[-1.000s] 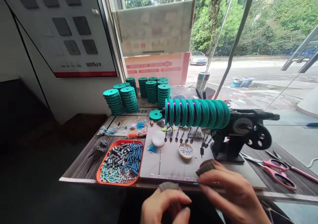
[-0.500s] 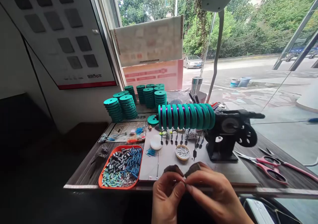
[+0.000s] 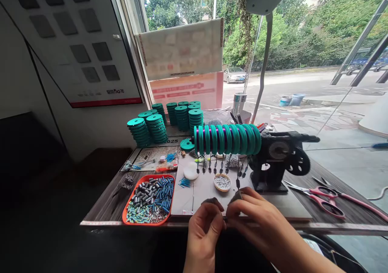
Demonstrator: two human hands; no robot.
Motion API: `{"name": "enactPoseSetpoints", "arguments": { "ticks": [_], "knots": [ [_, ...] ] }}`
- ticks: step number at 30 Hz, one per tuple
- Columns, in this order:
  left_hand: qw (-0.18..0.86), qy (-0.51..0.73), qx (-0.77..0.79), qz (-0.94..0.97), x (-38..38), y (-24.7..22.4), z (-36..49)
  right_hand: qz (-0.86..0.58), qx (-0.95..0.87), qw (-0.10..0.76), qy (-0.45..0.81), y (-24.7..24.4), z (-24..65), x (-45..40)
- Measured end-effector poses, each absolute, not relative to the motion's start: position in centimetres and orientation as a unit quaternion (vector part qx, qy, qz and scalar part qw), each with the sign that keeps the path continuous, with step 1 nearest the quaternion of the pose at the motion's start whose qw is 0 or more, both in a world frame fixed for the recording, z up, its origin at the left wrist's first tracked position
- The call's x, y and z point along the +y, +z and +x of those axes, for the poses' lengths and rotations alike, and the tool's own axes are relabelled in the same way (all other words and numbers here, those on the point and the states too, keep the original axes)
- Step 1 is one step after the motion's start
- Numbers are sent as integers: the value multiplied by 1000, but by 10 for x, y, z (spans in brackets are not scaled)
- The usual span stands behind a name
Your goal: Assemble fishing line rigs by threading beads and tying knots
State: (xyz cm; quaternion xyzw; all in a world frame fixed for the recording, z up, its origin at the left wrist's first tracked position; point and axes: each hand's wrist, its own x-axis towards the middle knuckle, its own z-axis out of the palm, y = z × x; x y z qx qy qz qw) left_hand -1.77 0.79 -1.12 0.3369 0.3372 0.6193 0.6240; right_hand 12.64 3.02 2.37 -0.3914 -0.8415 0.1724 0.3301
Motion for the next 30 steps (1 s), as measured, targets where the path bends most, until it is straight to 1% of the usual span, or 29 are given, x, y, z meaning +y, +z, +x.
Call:
{"name": "enactPoseSetpoints", "arguments": {
  "ticks": [4, 13, 18, 27, 30],
  "knots": [
    [631, 592, 352, 357, 7, -7, -20, -382, -855, 317, 150, 22, 126, 32],
    [676, 528, 345, 381, 6, -3, -26, -360, -874, 291, 149, 29, 126, 34],
    [681, 536, 337, 369, 8, -7, -26, -363, -868, 292, 170, 29, 126, 37],
    [720, 549, 291, 309, 6, -7, -24, -373, -849, 292, 234, 37, 129, 37],
    [721, 545, 289, 317, 7, -8, -23, -368, -853, 288, 233, 39, 128, 37]
  ]
}}
